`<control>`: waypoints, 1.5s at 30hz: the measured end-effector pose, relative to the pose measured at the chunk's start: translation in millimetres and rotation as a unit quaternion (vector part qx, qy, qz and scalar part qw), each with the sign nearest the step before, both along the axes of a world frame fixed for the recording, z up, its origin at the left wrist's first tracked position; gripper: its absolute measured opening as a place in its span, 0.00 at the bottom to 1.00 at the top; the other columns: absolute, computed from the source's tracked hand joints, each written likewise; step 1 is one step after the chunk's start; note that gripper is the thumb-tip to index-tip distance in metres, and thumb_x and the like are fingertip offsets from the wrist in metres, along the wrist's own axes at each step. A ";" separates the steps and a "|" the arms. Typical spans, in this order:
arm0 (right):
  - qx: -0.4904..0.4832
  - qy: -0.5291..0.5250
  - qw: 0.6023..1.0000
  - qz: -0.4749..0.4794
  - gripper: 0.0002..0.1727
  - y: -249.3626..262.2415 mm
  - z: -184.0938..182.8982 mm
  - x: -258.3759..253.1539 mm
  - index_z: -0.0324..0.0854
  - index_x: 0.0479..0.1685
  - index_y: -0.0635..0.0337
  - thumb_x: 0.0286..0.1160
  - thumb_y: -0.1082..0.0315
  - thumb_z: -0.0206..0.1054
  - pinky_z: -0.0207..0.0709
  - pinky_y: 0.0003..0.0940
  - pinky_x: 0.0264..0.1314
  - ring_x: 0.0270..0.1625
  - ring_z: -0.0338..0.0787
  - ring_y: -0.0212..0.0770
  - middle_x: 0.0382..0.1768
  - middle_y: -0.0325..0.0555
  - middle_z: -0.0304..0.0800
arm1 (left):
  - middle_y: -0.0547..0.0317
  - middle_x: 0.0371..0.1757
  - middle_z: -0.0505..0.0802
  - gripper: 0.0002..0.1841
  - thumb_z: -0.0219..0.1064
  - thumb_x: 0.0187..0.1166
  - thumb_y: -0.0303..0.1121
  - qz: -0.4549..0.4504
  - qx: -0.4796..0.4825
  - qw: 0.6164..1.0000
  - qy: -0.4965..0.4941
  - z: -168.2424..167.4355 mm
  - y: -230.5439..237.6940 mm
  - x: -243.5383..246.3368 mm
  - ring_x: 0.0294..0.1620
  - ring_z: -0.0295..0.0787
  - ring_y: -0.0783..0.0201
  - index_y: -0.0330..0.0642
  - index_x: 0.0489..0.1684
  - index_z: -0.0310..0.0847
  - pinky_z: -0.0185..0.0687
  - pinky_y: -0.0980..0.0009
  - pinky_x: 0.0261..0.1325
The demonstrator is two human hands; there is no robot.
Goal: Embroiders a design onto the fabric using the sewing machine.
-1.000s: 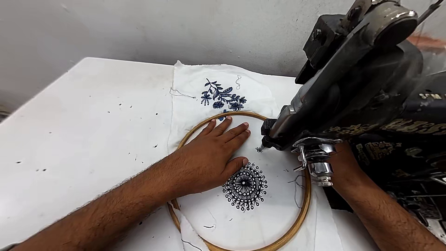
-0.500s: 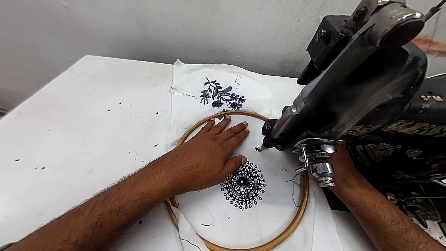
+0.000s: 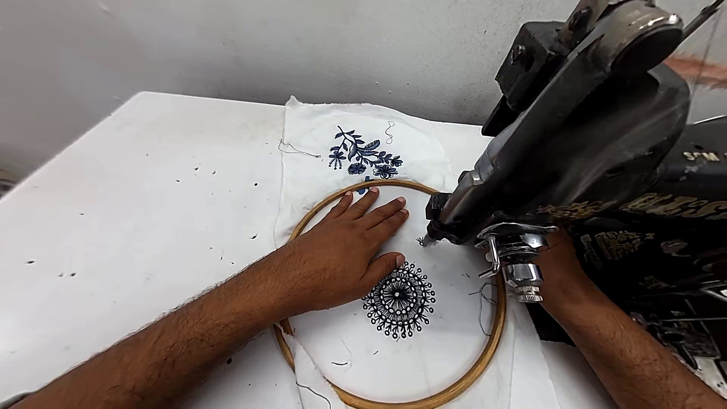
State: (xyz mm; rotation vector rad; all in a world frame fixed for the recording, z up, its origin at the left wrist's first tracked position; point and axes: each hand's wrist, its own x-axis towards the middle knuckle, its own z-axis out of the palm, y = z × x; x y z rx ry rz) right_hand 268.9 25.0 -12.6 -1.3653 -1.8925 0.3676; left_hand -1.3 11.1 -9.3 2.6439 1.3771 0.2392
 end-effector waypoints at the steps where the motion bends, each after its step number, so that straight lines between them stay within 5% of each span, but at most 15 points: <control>1: -0.001 0.002 1.000 -0.001 0.10 0.1 -1.0 0.1 0.82 0.45 0.59 0.65 0.69 0.70 0.75 0.16 0.44 0.40 0.83 0.19 0.35 0.38 0.84 | 0.63 0.94 0.65 0.35 0.39 0.91 0.58 0.000 0.001 1.000 -0.001 -0.3 0.7 -0.3 0.96 0.51 0.51 0.50 0.92 0.63 0.45 0.39 0.93; 9: -0.034 -0.011 0.999 -0.019 0.10 -2.2 5.6 -2.7 0.82 0.45 0.63 0.64 0.74 0.70 0.76 0.21 0.46 0.41 0.84 0.24 0.37 0.43 0.85 | 0.63 0.94 0.65 0.35 0.38 0.91 0.58 0.000 0.002 1.000 0.003 0.0 0.7 -0.3 0.96 0.51 0.52 0.50 0.92 0.62 0.44 0.38 0.93; 13: -0.038 0.041 0.998 0.006 0.11 -2.1 4.3 -0.1 0.81 0.47 0.55 0.65 0.68 0.70 0.74 0.09 0.44 0.40 0.82 0.11 0.36 0.30 0.83 | 0.64 0.94 0.64 0.35 0.39 0.91 0.58 -0.002 0.004 1.000 0.006 0.5 -1.1 0.4 0.96 0.51 0.52 0.49 0.92 0.63 0.44 0.38 0.93; 23: 0.000 -0.014 1.000 0.004 0.13 -1.0 -2.4 0.1 0.81 0.45 0.63 0.62 0.69 0.70 0.73 0.16 0.46 0.40 0.83 0.20 0.36 0.41 0.84 | 0.62 0.94 0.64 0.35 0.39 0.91 0.58 0.003 -0.004 1.000 0.004 1.7 1.1 -2.3 0.96 0.50 0.51 0.49 0.92 0.62 0.44 0.39 0.93; 26: -0.026 -0.001 1.000 -0.009 0.10 -0.9 1.7 -0.9 0.82 0.43 0.59 0.63 0.68 0.71 0.74 0.13 0.42 0.37 0.82 0.16 0.33 0.35 0.83 | 0.62 0.94 0.64 0.35 0.39 0.91 0.57 0.003 -0.005 1.000 0.004 1.8 -0.1 -0.9 0.96 0.50 0.50 0.49 0.92 0.62 0.44 0.38 0.92; 31: 0.006 -0.045 0.999 -0.005 0.14 -3.9 7.5 -1.5 0.82 0.48 0.61 0.65 0.67 0.72 0.74 0.21 0.51 0.46 0.84 0.23 0.40 0.42 0.85 | 0.62 0.94 0.65 0.35 0.39 0.91 0.57 -0.003 0.000 1.000 0.003 1.4 -1.7 1.1 0.96 0.51 0.51 0.49 0.92 0.63 0.44 0.39 0.93; 45: -0.011 -0.036 0.999 -0.014 0.12 -1.9 6.9 -0.5 0.82 0.45 0.58 0.65 0.65 0.72 0.74 0.19 0.47 0.43 0.83 0.21 0.37 0.39 0.85 | 0.63 0.94 0.65 0.35 0.38 0.91 0.58 -0.003 0.005 1.000 -0.002 -0.5 -1.3 2.3 0.96 0.51 0.51 0.49 0.92 0.63 0.44 0.39 0.93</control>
